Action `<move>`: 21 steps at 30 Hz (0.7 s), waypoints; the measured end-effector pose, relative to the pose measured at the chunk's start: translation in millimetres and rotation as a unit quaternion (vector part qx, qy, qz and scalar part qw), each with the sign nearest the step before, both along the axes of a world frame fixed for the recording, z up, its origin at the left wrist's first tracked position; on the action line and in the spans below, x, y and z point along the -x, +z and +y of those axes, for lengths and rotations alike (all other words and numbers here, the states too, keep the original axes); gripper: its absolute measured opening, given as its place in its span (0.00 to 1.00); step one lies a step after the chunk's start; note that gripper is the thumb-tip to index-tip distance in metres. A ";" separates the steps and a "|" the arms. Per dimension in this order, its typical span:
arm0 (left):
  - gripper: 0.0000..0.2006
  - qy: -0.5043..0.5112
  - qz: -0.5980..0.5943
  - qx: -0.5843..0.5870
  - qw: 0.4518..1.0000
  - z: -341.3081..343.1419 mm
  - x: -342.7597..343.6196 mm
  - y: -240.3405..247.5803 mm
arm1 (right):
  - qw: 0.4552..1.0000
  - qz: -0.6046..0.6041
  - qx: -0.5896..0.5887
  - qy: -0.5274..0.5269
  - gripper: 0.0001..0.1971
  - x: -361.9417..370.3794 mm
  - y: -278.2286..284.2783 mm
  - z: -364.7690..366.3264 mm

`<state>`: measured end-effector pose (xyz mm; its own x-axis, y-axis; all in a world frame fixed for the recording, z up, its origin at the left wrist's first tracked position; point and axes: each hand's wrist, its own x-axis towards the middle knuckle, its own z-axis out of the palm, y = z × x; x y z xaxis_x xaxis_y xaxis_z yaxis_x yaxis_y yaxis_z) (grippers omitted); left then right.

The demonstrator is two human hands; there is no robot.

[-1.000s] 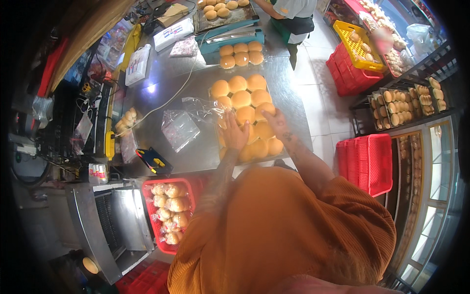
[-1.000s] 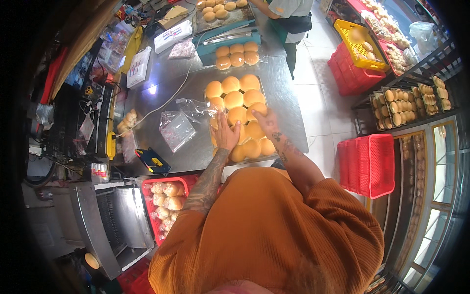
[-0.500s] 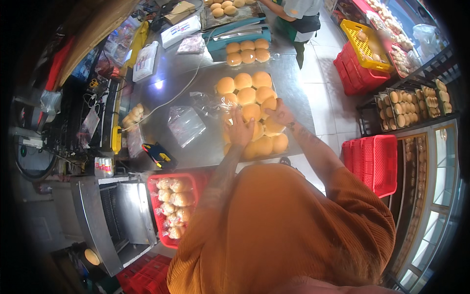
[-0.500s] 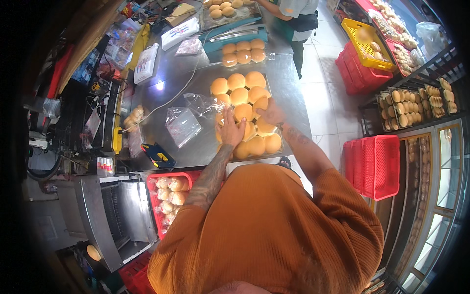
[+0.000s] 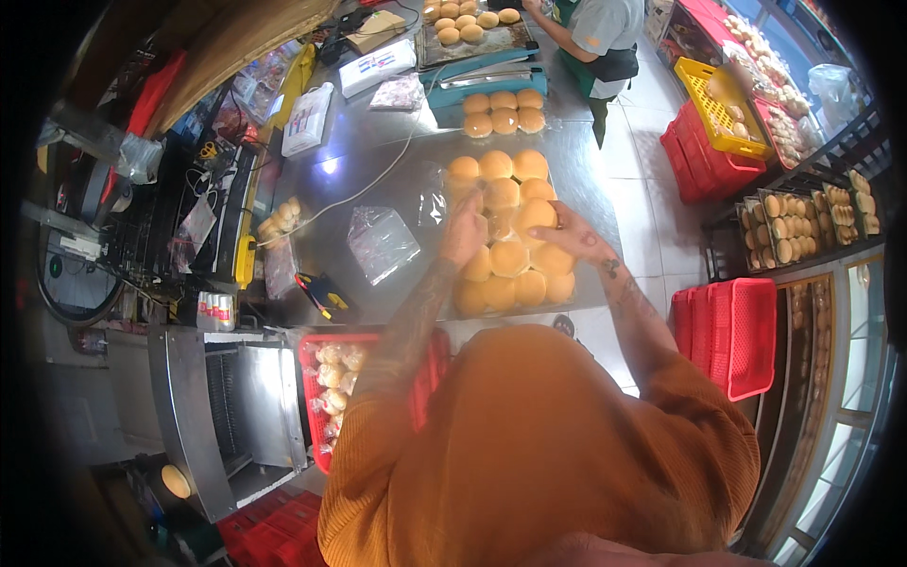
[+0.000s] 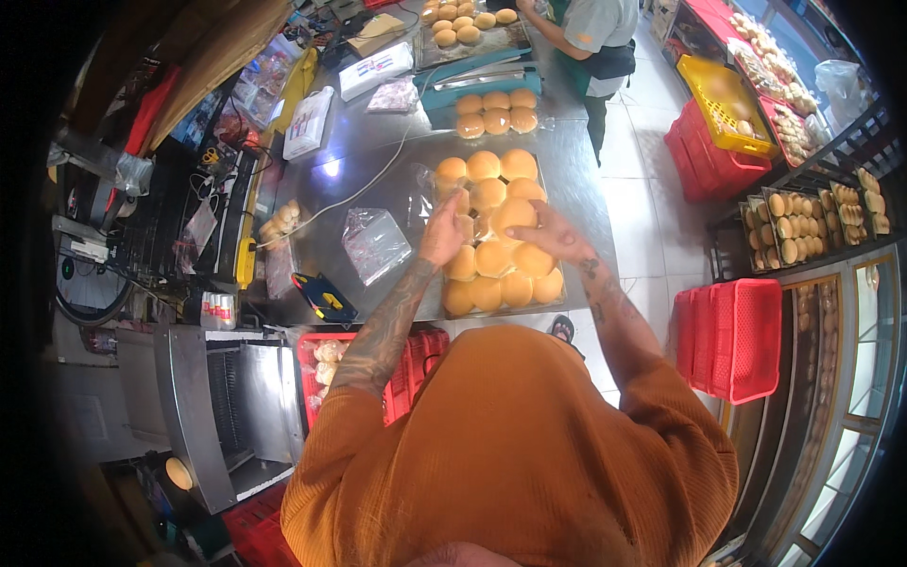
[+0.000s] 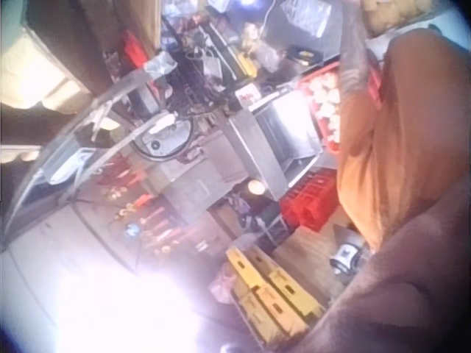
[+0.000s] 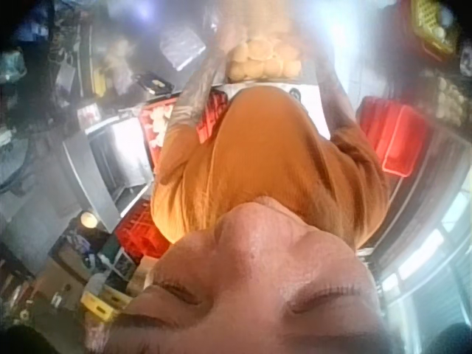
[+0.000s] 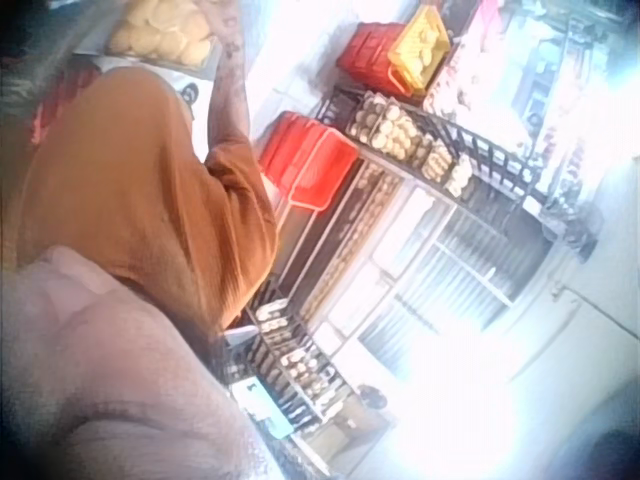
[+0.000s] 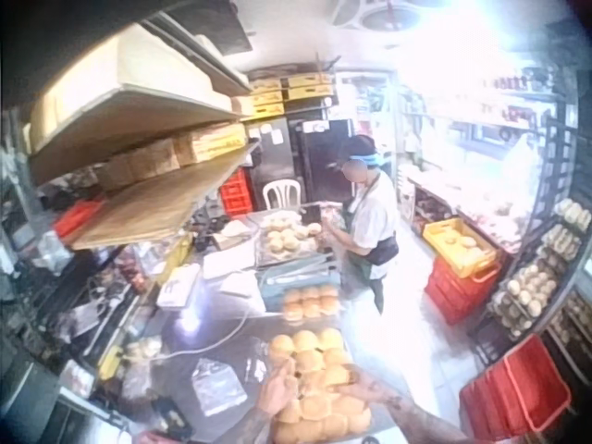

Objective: The person repeatedly picks round buns from a metal tray, places them into clear plastic bags, and sets the filled bags into a red basket. The process continues throughout the clip with consistent hand movements and no visible tool use.

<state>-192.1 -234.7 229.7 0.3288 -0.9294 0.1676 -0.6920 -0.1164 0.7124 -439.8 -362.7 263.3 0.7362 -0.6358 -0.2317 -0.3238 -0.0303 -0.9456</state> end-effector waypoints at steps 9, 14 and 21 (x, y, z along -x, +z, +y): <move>0.46 -0.087 -0.015 0.008 0.996 8.0 30.9 -3.1 | 0.936 0.025 0.349 0.039 0.45 -40.6 -28.5 60.2; 0.45 -0.119 -0.085 -0.108 0.983 36.7 32.4 -8.4 | 0.899 0.026 0.426 0.099 0.41 9.5 -51.8 59.0; 0.46 -0.156 -0.108 -0.077 0.979 46.3 62.1 -7.0 | 0.945 0.047 0.311 0.086 0.43 18.1 -50.5 70.1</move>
<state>-254.2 -188.4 222.7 -0.0024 -0.9986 0.0521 -0.8439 0.0299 0.5357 -457.9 -292.7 212.8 0.8356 -0.5438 0.0782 -0.3454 -0.6307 -0.6950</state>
